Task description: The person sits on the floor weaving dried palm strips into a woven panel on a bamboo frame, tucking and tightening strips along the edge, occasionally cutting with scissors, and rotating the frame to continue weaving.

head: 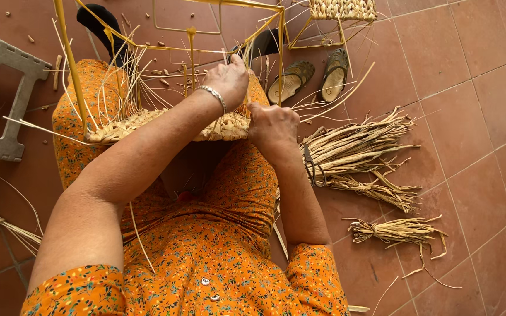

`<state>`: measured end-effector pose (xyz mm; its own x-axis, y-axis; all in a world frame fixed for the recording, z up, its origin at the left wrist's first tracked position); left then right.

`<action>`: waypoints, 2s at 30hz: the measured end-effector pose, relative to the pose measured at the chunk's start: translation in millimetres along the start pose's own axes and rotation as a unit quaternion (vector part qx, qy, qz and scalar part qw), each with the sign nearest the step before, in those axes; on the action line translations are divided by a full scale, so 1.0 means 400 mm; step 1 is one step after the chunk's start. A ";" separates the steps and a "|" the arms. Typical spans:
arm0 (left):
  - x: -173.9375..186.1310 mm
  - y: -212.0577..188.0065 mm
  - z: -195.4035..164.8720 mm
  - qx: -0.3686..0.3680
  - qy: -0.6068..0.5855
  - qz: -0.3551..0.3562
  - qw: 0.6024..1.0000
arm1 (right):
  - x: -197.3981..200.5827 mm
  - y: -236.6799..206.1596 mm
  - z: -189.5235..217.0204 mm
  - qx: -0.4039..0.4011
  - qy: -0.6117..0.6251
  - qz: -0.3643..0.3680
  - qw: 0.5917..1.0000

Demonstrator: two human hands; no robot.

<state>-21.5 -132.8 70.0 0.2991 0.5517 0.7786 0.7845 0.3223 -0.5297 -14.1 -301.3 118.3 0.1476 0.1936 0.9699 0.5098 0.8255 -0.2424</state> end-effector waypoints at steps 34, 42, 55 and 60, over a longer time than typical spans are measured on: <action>-0.082 -0.773 0.476 -0.076 -0.109 -0.132 0.982 | -0.006 -0.146 0.342 0.312 0.238 -0.254 0.884; -0.232 -0.664 0.499 -0.157 -0.689 -0.248 0.663 | -0.053 -0.126 0.422 0.267 0.183 -0.300 0.897; -0.150 -0.704 0.448 -0.211 -0.479 -0.374 0.766 | -0.098 -0.105 0.492 0.327 0.219 -0.306 0.867; -0.036 -0.674 0.420 -0.300 -0.166 -0.367 0.865 | -0.092 -0.131 0.480 0.321 0.372 -0.313 0.813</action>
<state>-328.4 -98.2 145.1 -0.4927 0.5914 0.6384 0.8676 0.2771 0.4129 -208.9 -249.8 99.6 0.6231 -0.5480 0.5580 0.1700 0.7914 0.5872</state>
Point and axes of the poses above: each hand's wrist, its own y-axis towards the middle knuckle, its own x-axis out of the back of the hand, z = x × y, the point moved 1 cm from there along y, towards the middle knuckle, and after that the axes turned 12 degrees about z, right-handed, at the moved point
